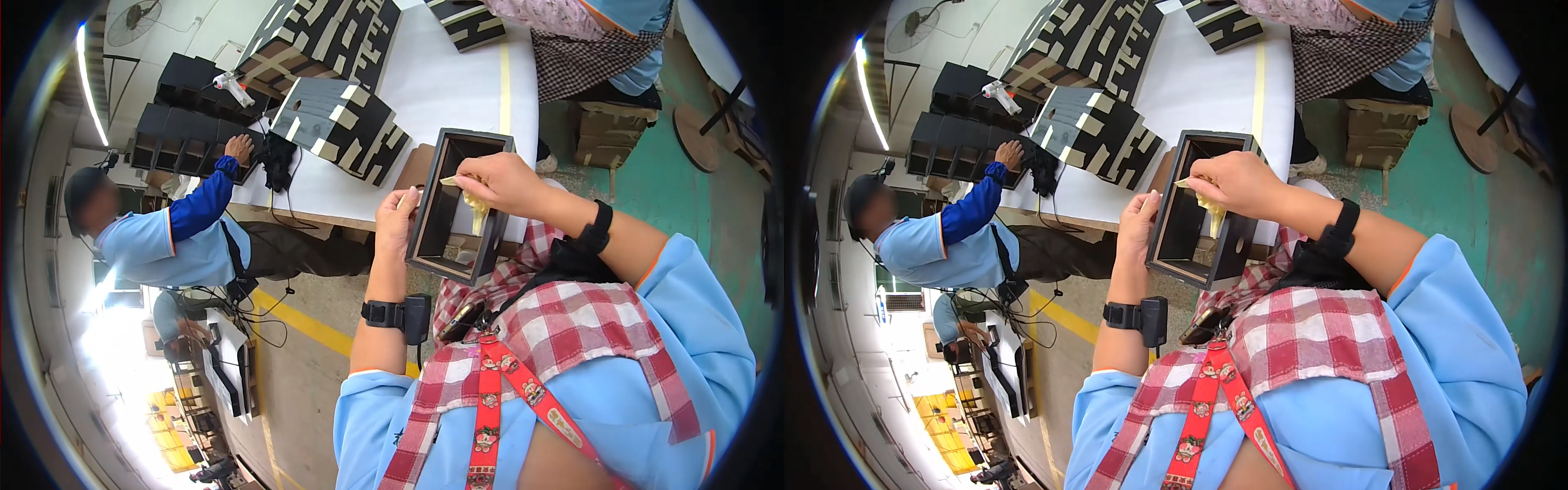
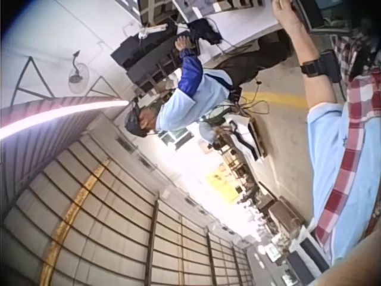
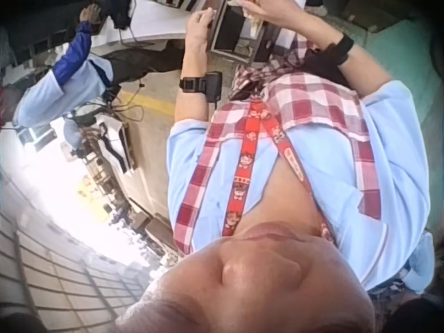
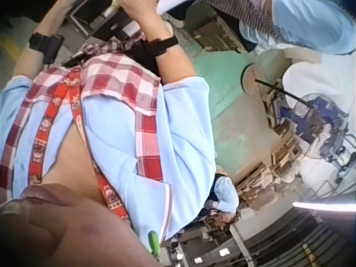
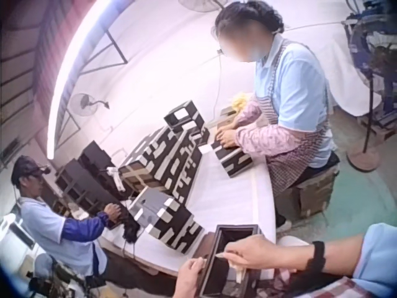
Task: The person assembles a small cardboard box by folding its flaps and securing them with strips of yellow tape. They manipulate the box in their hands, applying tape to the edges and corners to hold the structure together.
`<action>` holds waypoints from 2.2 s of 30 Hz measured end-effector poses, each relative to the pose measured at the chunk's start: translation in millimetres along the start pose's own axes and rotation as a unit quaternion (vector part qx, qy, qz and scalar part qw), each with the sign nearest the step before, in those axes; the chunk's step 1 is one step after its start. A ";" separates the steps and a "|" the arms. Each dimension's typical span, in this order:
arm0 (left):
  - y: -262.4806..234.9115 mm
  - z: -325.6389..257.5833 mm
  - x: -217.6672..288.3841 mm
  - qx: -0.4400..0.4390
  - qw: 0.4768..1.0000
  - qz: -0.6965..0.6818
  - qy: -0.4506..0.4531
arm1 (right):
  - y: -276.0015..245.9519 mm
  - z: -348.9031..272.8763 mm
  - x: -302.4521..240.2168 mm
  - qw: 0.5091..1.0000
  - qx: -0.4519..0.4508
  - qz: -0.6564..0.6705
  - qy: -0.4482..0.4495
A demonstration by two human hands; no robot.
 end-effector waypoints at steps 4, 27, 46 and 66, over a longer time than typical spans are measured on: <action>-78.5 -1.5 -8.5 0.195 0.980 0.002 0.047 | -8.7 -3.0 3.0 0.996 -0.014 0.078 0.041; 112.6 -71.4 16.8 -0.146 0.801 0.577 0.062 | -67.5 -39.5 43.4 0.938 0.098 0.306 0.126; 66.1 -70.9 31.6 -0.244 0.933 0.256 -0.066 | -80.9 -65.0 64.1 0.915 0.066 0.349 0.189; 11.0 -16.9 23.2 -0.108 0.947 0.300 0.043 | -56.6 -58.3 59.3 0.955 -0.049 0.196 0.216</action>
Point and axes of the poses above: each hand's wrist, its own z-axis towards the middle knuckle, its own y-axis out of the palm, x = y × z, the point moved 6 cm from there along z, towards the middle knuckle, and after that the axes turned 7 degrees about -x, right-handed, at the moved point
